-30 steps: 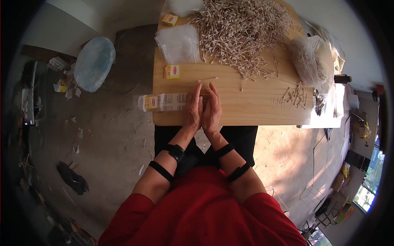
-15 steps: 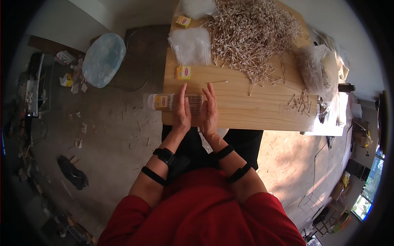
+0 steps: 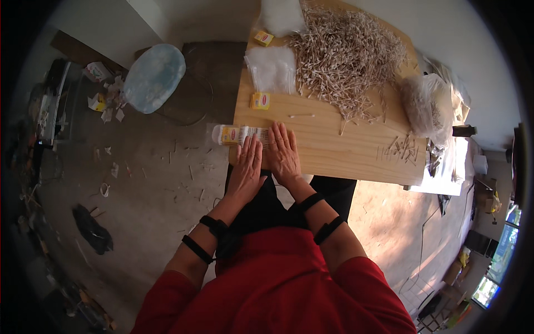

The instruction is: Sorting cotton swabs and packing them neatly into a small plastic container.

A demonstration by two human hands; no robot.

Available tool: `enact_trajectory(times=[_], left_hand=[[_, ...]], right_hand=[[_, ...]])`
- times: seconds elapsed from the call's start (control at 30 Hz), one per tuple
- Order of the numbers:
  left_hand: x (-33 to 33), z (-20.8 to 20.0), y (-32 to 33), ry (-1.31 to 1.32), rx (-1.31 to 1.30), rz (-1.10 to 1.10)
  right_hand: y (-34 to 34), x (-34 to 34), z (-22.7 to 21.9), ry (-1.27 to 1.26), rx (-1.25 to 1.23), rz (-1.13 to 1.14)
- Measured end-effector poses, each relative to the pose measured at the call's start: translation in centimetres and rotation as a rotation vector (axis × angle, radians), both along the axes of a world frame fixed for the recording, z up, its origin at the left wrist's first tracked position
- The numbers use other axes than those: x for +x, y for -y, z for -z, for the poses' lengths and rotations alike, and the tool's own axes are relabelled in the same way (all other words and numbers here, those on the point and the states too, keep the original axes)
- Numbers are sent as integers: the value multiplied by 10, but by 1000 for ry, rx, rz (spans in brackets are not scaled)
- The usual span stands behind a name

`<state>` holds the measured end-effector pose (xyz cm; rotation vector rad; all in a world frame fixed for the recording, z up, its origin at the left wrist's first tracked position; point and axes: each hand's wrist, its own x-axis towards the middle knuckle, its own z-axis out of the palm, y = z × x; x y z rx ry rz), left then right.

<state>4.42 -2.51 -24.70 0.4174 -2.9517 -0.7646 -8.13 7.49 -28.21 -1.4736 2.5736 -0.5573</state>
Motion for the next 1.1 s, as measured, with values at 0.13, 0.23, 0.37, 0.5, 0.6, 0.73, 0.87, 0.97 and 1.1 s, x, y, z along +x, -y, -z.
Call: enact_trajectory(times=[0.13, 0.23, 0.37, 0.5, 0.6, 0.73, 0.87, 0.97, 1.1], left_hand=[[-27, 3, 10, 148, -228, 62], [-32, 5, 11, 254, -224, 98], [-35, 7, 10, 267, -238, 84], [-24, 2, 21, 235, -104, 125], [-4, 6, 43, -31, -101, 35], [14, 2, 77, 20, -141, -31], [12, 6, 86, 106, -161, 101], [10, 7, 85, 149, -124, 100], [12, 16, 88, 73, -20, 111]], right_hand=[[2, 3, -3, -38, 70, -12], [0, 4, 1, -41, 64, -16], [-2, 0, 1, 32, -24, 63], [-3, 4, 0, -47, 57, 58], [-4, 4, 5, -62, 20, 73], [-2, 5, 4, -33, 10, 85], [0, 5, 5, -33, 35, 85], [0, 5, 7, -39, 2, 79], [0, 5, 5, -37, 19, 88]])
